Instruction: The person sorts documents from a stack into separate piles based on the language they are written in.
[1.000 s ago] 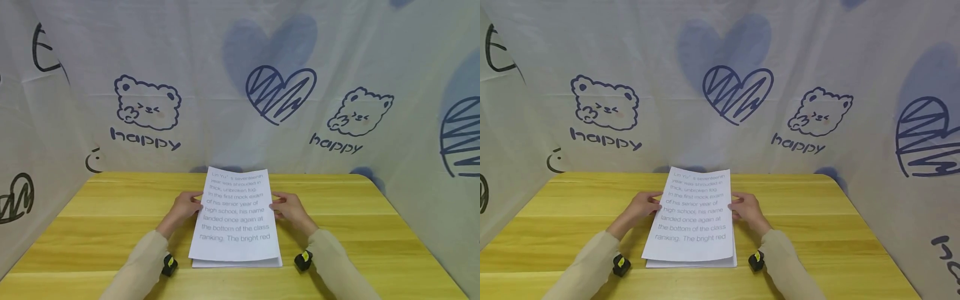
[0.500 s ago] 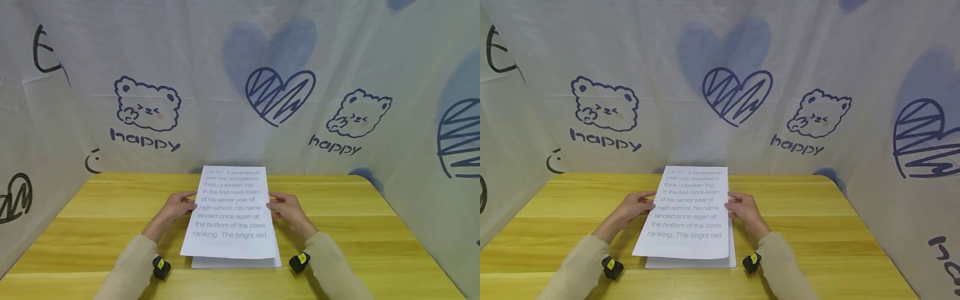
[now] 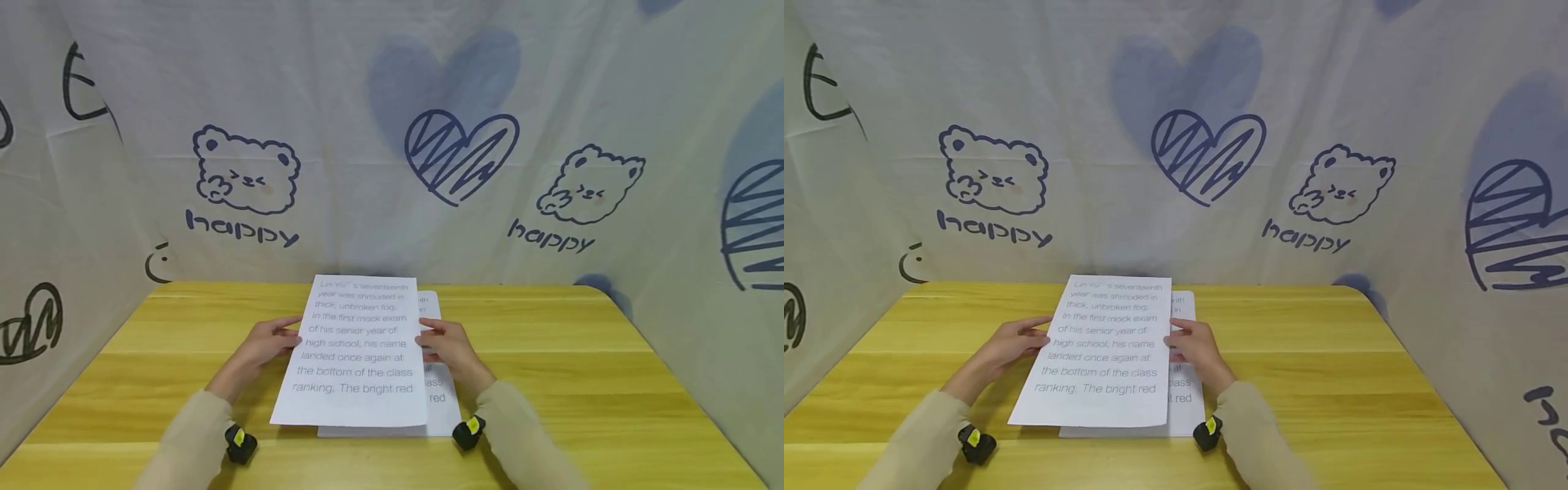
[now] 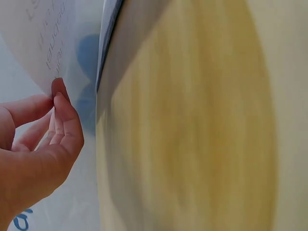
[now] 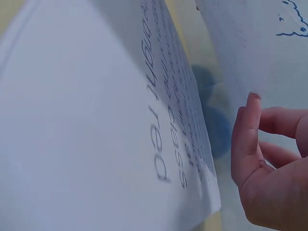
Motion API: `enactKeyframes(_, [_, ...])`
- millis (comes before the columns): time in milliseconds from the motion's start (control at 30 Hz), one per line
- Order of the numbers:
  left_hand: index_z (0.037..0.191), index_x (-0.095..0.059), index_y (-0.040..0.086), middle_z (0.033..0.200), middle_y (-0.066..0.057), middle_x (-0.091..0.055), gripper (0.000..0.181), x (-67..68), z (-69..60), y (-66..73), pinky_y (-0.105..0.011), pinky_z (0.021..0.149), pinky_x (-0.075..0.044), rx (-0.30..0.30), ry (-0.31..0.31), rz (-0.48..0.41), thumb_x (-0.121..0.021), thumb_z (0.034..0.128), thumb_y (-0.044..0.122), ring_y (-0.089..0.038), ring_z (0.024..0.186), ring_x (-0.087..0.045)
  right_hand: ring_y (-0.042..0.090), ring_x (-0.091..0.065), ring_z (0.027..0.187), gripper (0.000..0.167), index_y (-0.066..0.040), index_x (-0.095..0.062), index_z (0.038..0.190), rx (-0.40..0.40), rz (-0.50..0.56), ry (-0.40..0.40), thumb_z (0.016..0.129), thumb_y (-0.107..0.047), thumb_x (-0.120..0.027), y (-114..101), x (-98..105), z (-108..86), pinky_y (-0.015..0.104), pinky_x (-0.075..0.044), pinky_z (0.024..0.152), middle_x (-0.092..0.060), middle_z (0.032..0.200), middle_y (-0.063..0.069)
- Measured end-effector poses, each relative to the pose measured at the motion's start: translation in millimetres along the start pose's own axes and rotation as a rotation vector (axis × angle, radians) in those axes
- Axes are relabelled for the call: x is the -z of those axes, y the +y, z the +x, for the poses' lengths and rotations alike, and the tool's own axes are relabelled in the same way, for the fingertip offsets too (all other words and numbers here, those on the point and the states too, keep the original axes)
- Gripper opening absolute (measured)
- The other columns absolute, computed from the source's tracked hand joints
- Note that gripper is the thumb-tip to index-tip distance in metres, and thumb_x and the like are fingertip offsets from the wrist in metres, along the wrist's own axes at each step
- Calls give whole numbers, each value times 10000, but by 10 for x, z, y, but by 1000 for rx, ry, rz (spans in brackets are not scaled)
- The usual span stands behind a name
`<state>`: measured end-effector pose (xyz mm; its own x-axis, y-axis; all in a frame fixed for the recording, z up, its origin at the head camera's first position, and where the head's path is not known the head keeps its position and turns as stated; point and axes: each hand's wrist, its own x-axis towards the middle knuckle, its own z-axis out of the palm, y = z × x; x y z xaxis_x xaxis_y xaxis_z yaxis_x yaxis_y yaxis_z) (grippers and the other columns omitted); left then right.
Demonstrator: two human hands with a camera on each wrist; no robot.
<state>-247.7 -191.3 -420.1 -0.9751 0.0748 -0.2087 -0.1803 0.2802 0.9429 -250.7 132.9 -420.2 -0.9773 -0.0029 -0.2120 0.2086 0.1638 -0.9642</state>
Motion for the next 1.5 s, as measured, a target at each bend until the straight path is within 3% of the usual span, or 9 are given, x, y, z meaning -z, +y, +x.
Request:
enactKeyframes(200, [1420,-393,-88,1095,-198,-600,525,166,-42,-97,-277,773,-516,-1,-6,-3,-571,932,-6,-187,847,-609,195,-648,796,464,-1,-551,1339,2,-68,-20,888,-49,-648,-54,-171,-21,276,-558,606,-613,984,140])
enactKeyframes(500, [1422,-349,-125,1091,-184,-591,553,437,-75,-194,-253,757,-524,3,-16,2,-576,936,9,-154,848,-615,175,-652,767,468,-4,-569,1324,10,-65,-28,865,-33,-657,-107,-458,21,259,-552,615,-628,949,116])
enactKeyframes(633, [1422,-334,-137,1087,-174,-608,555,623,-118,-224,-259,763,-531,2,-33,54,-567,943,17,-163,863,-626,167,-645,746,482,-10,-571,1325,12,-87,-23,851,-22,-657,-119,-647,16,232,-535,571,-628,916,98])
enactKeyframes(833, [1441,-285,-137,1122,-162,-622,586,906,-219,-320,-274,775,-537,27,-45,45,-563,957,40,-154,899,-632,155,-632,729,497,-12,-577,1319,33,-121,-35,827,6,-652,-185,-942,-32,221,-523,527,-620,887,75])
enactKeyframes(1067, [1436,-281,-147,1099,-79,-650,619,1145,-261,-429,-243,759,-533,60,5,-27,-586,965,113,-104,864,-635,143,-638,727,516,-11,-578,1316,41,-64,-36,807,24,-653,-266,-1208,-41,235,-532,527,-610,901,61])
enactKeyframes(1500, [1454,-260,-122,1015,18,-648,630,1394,-303,-538,-257,742,-540,87,64,-62,-587,963,100,-86,832,-635,111,-588,605,506,-20,-591,1303,40,-24,-45,804,38,-645,-279,-1515,5,218,-522,502,-605,831,47])
